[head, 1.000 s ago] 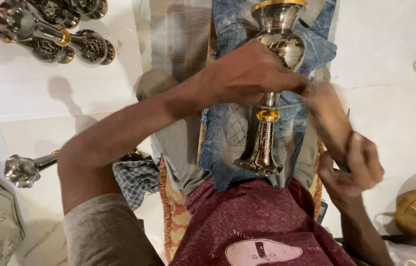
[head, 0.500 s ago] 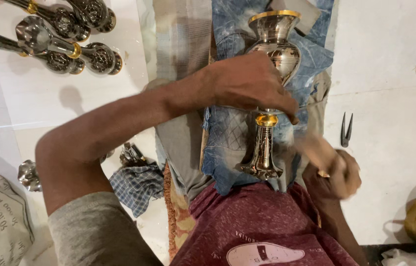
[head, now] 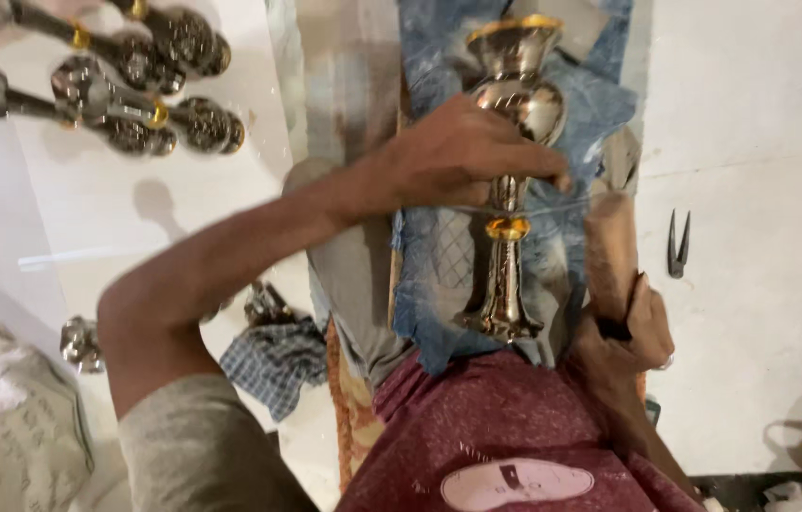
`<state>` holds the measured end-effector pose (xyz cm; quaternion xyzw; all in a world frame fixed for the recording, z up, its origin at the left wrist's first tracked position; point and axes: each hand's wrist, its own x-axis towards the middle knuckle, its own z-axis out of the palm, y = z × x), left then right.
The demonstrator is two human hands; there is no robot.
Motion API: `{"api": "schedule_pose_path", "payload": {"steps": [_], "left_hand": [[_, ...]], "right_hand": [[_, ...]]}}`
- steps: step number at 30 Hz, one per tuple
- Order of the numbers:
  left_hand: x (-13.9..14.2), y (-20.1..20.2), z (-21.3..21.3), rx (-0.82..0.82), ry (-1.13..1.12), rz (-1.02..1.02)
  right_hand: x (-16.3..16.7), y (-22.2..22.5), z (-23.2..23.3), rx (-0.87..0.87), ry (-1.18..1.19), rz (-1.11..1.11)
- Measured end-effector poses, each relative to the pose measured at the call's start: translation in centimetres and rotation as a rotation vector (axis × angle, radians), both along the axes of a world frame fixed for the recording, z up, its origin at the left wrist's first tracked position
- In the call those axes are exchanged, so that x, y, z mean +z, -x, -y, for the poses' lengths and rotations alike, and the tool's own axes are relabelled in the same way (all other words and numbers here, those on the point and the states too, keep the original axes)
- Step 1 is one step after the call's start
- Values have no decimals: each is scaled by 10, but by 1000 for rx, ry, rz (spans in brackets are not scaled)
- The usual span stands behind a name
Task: The person sits on the floor decorating a brass vase, holding a chisel against the vase surface and striking it with a wooden mallet to engrave a decorative pattern, repositioning the chisel and rotating the vase as they work around it.
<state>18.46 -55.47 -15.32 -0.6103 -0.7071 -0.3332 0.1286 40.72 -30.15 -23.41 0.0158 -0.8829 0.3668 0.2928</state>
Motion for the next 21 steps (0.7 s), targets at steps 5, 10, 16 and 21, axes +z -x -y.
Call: {"api": "schedule_pose_path", "payload": {"steps": [5,10,16,21], "left_hand": [[7,-7,-11,147,111,73],[16,-2,-28,89,194,-65],[28,8,-44,54,407,-81],[41,13,-48,13,398,-118]], "right_hand": [[17,0,8,75,432,249],[-4,1,-10,76,362,302],[-40,-5,-32,125,382,282],[-42,-9,-35,32,341,94]]}}
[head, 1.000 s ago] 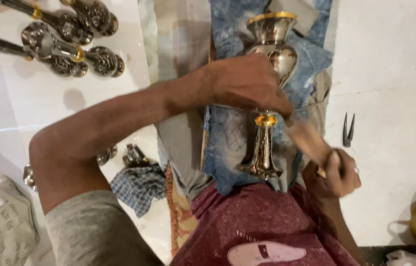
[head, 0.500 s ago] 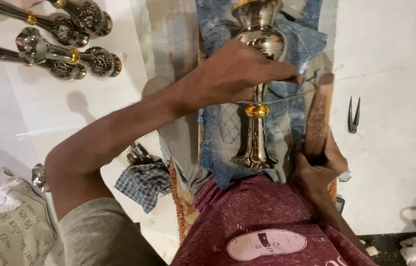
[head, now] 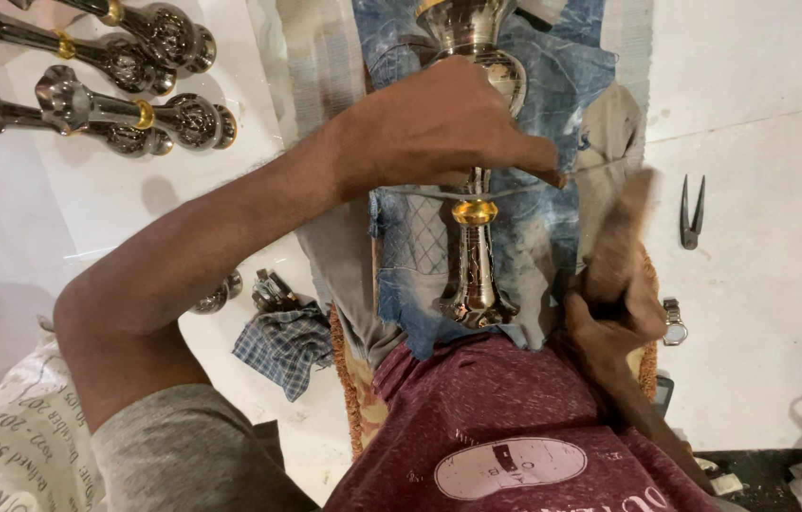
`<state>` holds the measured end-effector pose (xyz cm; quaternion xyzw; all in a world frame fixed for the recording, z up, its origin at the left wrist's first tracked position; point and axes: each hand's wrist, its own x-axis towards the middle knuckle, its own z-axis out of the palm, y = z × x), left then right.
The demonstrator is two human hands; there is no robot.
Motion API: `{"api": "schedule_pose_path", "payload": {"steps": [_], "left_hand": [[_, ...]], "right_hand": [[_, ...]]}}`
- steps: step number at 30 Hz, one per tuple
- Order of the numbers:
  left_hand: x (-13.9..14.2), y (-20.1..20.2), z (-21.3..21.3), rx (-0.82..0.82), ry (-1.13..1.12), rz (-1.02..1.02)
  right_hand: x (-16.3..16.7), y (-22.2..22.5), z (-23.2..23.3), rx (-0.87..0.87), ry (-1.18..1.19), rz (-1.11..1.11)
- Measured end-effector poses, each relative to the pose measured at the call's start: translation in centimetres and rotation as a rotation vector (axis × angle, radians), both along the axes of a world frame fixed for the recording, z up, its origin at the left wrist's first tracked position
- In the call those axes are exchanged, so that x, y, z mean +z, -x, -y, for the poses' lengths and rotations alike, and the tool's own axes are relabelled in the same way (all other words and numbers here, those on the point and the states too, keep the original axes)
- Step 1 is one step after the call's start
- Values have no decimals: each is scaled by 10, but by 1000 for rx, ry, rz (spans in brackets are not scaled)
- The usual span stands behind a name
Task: The person sits on the floor decorating a brass vase, holding a chisel against the vase surface and striking it with a wooden mallet to engrave a decorative pattern, repositioning the chisel and rotating the vase as they work around it.
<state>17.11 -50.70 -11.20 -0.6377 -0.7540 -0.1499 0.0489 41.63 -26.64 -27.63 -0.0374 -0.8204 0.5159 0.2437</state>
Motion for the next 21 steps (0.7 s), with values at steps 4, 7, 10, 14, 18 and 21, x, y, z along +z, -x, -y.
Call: {"api": "schedule_pose_path", "payload": {"steps": [4,7,10,14,18,21], "left_hand": [[-2,1,-5,19,44,-32],[-9,-3,1,59,40,111],[-20,-3,8,34,-5,36],[-37,-7,19,81,-165,11],[-55,-21,29,233,-292,28],[-69,-31,29,414,-293,13]], "right_hand": [[6,18,-1,31,-174,-122],[10,35,-1,31,-146,-259],[15,39,-2,14,-207,-286],[13,41,-14,-8,-439,-236],[19,62,-35,97,-338,-266],[60,72,-51,294,-321,-164]]}}
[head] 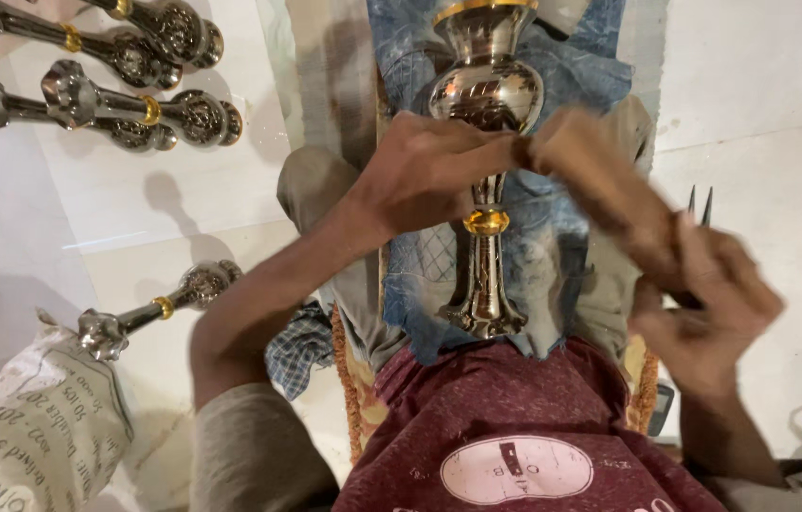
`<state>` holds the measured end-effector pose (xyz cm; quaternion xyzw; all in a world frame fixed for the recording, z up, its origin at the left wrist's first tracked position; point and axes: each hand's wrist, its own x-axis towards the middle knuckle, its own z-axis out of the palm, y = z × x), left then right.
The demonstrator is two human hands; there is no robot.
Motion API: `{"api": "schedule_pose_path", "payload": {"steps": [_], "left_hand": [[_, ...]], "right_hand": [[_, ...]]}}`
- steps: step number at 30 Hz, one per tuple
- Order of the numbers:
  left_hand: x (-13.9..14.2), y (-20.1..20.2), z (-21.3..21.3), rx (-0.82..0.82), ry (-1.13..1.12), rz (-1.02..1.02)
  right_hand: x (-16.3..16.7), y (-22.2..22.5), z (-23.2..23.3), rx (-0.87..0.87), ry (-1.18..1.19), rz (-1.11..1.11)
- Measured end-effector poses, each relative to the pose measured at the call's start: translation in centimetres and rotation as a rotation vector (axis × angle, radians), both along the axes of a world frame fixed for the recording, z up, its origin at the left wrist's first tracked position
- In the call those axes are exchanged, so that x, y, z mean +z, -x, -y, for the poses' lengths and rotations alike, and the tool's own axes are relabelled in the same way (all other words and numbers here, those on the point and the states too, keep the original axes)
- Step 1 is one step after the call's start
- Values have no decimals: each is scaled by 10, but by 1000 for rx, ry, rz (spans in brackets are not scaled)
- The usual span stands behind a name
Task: The person sits on the floor decorating a brass vase, holding a chisel against the vase surface and striking it with a wooden mallet to engrave a decorative pattern, repositioning the chisel and rotating the vase as they work around it.
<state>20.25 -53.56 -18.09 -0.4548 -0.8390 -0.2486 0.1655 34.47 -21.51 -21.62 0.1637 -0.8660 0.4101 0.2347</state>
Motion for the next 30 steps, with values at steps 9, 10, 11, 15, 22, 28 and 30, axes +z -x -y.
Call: {"api": "schedule_pose_path", "payload": {"steps": [9,10,11,15,22,28,30], "left_hand": [[-21,-44,-48,450,-971,178],[-23,-49,-51,515,-1037,186],[-25,-54,-52,584,-963,160],[-43,-54,-51,674,-838,51],[-64,-63,-49,768,-710,-92],[-42,-61,-47,725,-637,-86],[-30,-58,-44,613,-689,61]], "right_hand": [[60,15,34,-66,207,358],[54,16,38,-27,282,347],[50,16,41,5,359,347],[57,27,44,79,333,333],[162,80,31,347,-453,68],[196,103,37,414,-920,-82],[190,104,38,370,-1030,-69]]}}
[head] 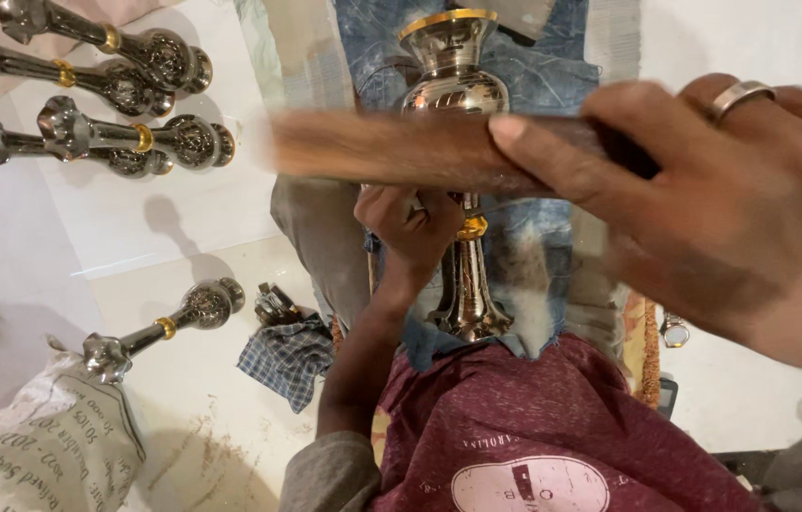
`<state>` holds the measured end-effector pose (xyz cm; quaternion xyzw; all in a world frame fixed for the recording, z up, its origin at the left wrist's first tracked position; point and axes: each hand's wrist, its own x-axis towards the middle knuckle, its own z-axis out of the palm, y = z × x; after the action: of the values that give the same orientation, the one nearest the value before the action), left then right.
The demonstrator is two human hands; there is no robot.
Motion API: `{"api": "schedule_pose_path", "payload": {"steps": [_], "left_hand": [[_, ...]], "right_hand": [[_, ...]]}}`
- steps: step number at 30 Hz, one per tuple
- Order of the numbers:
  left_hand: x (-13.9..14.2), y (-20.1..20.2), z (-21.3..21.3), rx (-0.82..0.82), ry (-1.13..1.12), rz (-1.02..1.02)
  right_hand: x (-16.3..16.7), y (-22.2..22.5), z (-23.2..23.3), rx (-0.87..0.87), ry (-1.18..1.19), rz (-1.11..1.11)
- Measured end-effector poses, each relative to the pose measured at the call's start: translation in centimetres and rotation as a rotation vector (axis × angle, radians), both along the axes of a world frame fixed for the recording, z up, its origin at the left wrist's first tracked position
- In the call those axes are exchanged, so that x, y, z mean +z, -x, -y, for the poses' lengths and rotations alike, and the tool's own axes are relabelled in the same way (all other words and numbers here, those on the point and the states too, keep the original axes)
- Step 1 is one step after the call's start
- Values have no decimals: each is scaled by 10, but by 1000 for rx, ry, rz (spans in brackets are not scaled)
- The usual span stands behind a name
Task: The person sits on the floor decorating a brass vase, holding a chisel against the vase surface and striking it with a wooden mallet to engrave a decorative pattern, repositioning the chisel and rotating the vase as they work around it.
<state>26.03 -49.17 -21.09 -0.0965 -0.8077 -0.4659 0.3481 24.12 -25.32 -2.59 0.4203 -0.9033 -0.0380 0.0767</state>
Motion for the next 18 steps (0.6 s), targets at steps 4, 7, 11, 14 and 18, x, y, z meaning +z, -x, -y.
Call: {"api": "schedule_pose_path", "payload": {"steps": [4,7,11,14,18], "left_hand": [[24,1,2,-80,50,82],[40,6,7,-181,150,167],[55,12,11,-305,243,191],[58,19,14,-313,457,260],[57,32,18,-459,532,147]], "right_hand": [[-10,1,-8,-64,174,201],[-19,2,-13,-118,211,160],[-48,0,-15,-192,800,272],[-76,-17,-32,-207,654,111],[-128,-44,-49,-329,987,297]]}}
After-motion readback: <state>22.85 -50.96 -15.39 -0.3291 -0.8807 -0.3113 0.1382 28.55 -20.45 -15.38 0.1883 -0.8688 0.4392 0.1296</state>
